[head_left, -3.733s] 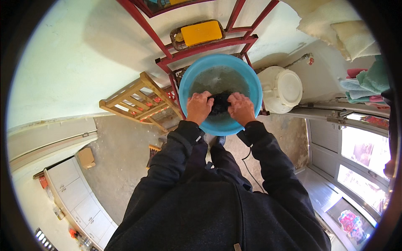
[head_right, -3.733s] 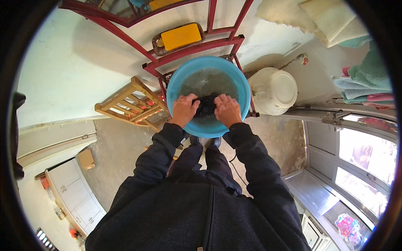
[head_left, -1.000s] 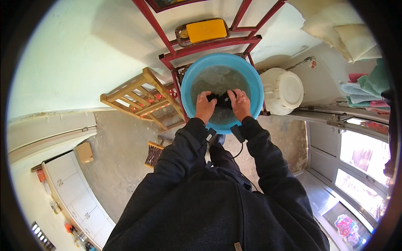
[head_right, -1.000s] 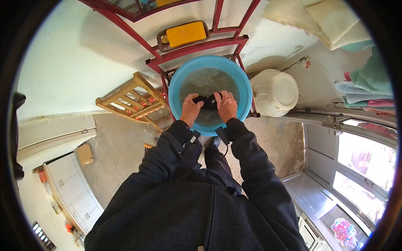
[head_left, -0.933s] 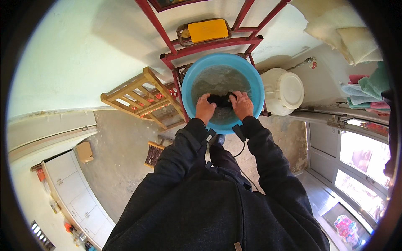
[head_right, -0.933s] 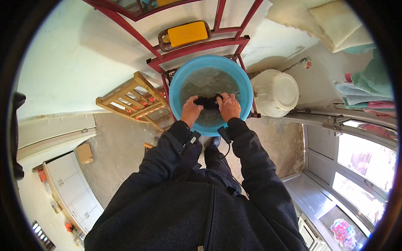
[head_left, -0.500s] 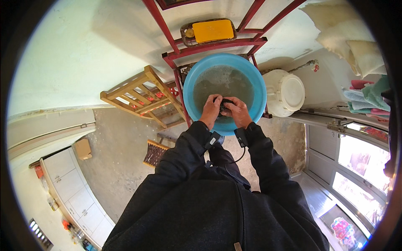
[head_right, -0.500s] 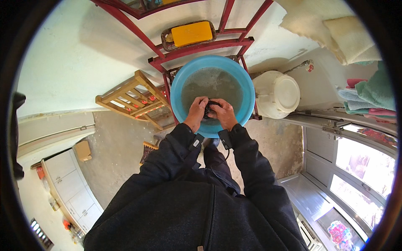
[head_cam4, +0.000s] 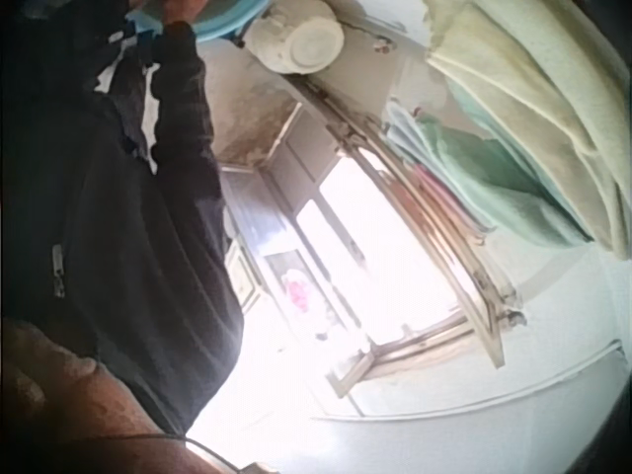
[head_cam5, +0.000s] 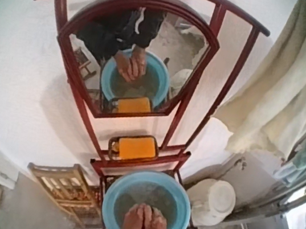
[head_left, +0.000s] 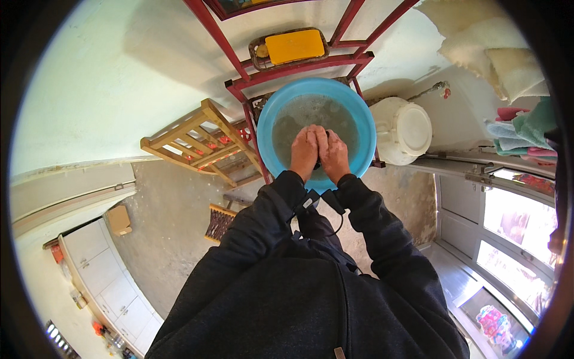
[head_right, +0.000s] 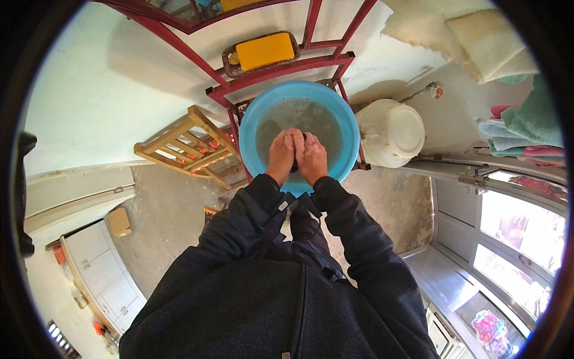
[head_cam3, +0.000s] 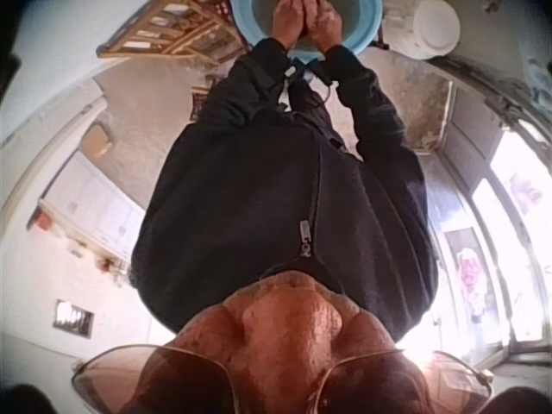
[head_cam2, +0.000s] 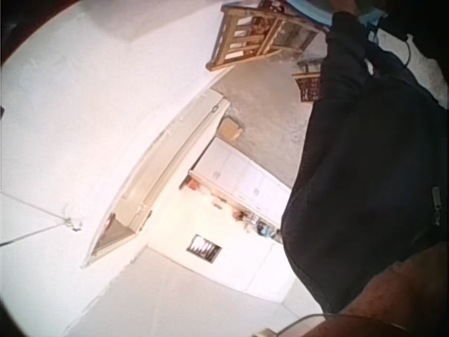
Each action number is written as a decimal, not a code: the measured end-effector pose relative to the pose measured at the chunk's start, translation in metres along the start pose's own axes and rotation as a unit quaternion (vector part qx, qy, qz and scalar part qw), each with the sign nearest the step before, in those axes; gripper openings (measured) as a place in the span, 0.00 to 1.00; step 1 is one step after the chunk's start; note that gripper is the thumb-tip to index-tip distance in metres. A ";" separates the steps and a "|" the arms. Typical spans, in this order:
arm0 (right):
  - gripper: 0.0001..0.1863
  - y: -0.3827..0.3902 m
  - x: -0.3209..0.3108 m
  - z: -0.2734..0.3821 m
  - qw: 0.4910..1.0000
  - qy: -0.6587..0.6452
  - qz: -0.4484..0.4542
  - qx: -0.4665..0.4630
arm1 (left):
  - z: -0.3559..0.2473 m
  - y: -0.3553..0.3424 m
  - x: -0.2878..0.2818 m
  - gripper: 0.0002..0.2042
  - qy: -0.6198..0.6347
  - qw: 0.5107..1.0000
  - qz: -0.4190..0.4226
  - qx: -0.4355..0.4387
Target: The person wipes a white cabinet and a wooden bucket with a black cloth, then walks to a blue basin, rinses the cloth in water, wrings it out, and returns to the original room. The person handles the cabinet, bucket, cloth, and basin during the sequence.
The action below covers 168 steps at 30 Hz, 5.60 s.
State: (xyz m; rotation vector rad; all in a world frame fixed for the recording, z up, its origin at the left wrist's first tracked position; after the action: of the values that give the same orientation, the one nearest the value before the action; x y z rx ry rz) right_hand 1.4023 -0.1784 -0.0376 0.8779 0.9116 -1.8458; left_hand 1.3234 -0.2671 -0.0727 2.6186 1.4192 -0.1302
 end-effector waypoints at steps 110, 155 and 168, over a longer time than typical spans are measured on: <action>0.17 0.010 -0.014 0.001 0.969 -0.210 -0.017 0.129 | -0.014 0.032 -0.003 0.13 0.019 0.997 -0.052 -0.059; 0.37 -0.011 -0.073 -0.001 0.943 -0.287 0.151 0.079 | -0.097 0.022 -0.039 0.37 0.042 0.973 0.221 0.045; 0.03 0.006 -0.050 0.003 0.975 0.011 0.137 -0.172 | -0.061 0.024 -0.019 0.28 -0.289 0.920 0.161 0.210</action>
State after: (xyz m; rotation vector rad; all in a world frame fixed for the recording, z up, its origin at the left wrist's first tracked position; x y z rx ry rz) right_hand 1.4251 -0.1633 0.0041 0.7644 1.0303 -1.3931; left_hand 1.3331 -0.2845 -0.0076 2.7253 0.8092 -1.1700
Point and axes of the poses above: each hand's wrist, its own y-axis away from the middle knuckle, its own x-axis out of the palm, z = x × y, the point moved 6 cm from there along -y, towards the middle knuckle, and after that the axes turned 2 degrees about y, right-handed, at the moved point
